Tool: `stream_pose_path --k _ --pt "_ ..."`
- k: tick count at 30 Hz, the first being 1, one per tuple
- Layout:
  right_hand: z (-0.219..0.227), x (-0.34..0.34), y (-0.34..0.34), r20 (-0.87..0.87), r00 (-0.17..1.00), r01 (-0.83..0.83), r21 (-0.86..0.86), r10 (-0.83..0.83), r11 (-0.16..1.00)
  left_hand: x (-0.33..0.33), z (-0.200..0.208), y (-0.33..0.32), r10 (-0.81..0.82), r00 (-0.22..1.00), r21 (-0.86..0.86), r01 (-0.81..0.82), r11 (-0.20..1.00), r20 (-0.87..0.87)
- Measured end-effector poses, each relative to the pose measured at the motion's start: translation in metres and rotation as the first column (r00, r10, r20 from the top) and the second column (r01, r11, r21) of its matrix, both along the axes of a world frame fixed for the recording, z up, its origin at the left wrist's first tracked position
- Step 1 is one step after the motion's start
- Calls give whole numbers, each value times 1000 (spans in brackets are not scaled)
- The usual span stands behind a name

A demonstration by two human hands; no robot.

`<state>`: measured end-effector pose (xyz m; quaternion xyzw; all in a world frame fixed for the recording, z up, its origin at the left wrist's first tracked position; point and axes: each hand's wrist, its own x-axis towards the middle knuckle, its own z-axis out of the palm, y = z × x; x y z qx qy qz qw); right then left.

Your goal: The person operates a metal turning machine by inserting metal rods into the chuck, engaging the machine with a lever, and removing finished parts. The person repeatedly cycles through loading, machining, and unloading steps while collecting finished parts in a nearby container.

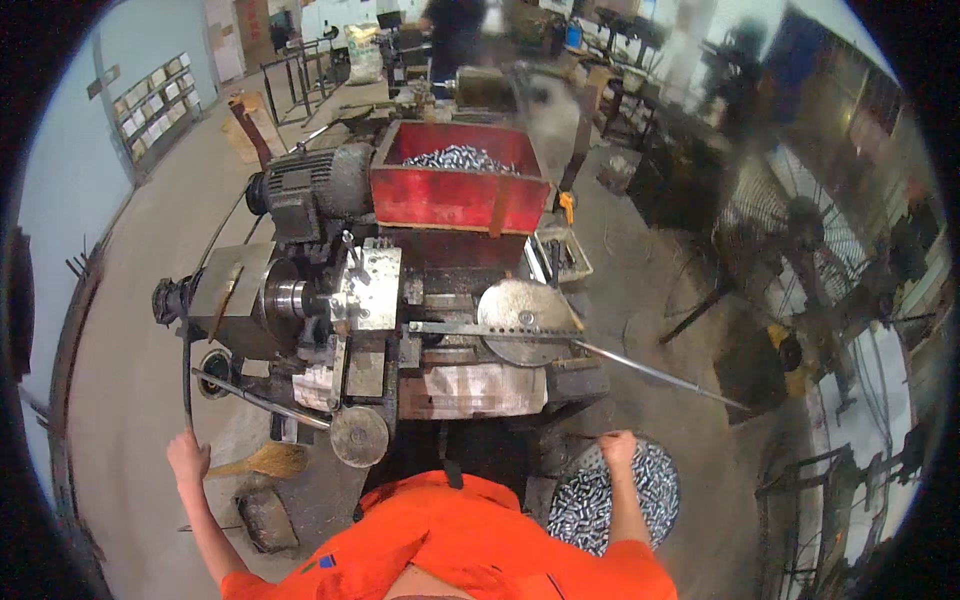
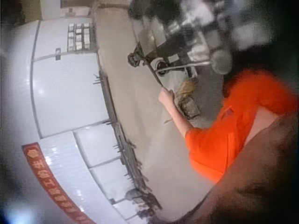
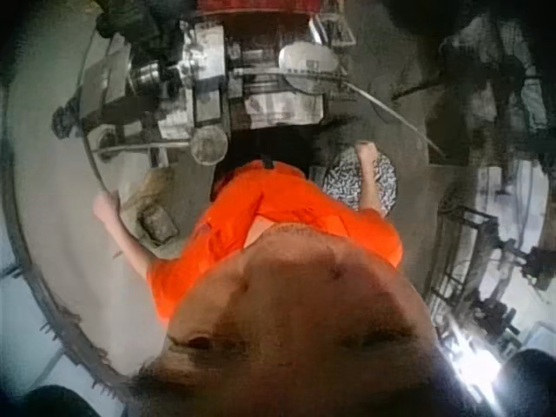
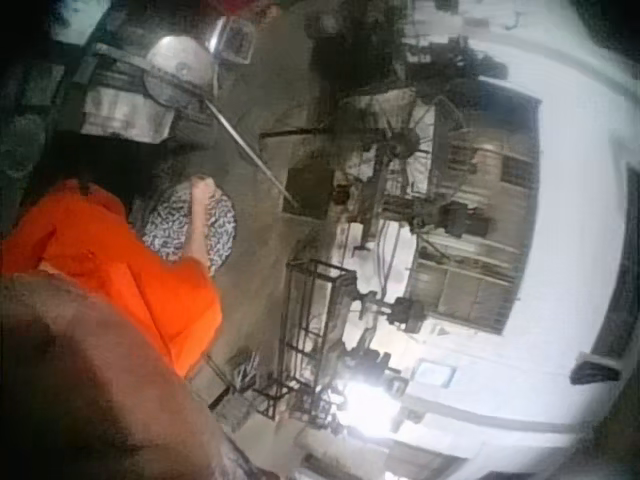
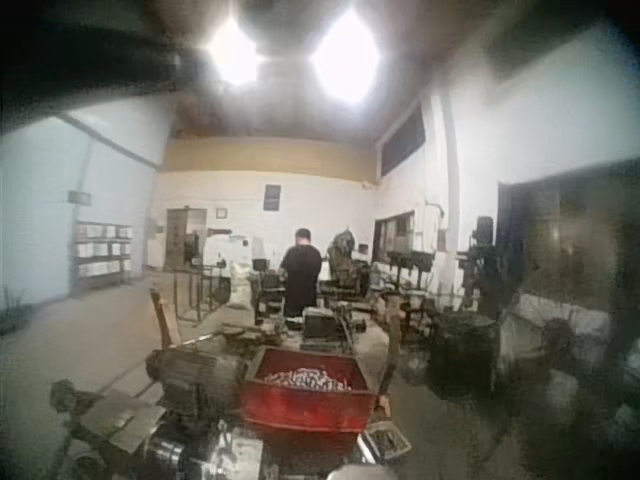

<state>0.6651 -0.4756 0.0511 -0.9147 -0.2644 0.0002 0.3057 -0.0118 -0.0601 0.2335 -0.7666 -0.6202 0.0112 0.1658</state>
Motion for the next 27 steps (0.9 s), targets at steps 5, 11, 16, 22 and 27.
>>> stream_pose_path --k 5,11,16,22,27 --pt "94 -72 130 -146 833 -482 280 533 830 178 77 -17 86 160 -161 547 821 983" --pt "237 -204 261 260 299 -853 504 918 135 296 37 -46 405 123 -207 964 170 906" --pt "242 -221 269 334 294 -837 542 895 73 292 47 -67 728 -113 -45 980 193 677" --pt "241 -228 275 454 224 -963 237 862 126 278 49 -49 147 213 -257 857 446 966" --pt "247 -230 287 362 90 -988 146 928 39 264 59 -37 68 338 -334 844 420 939"
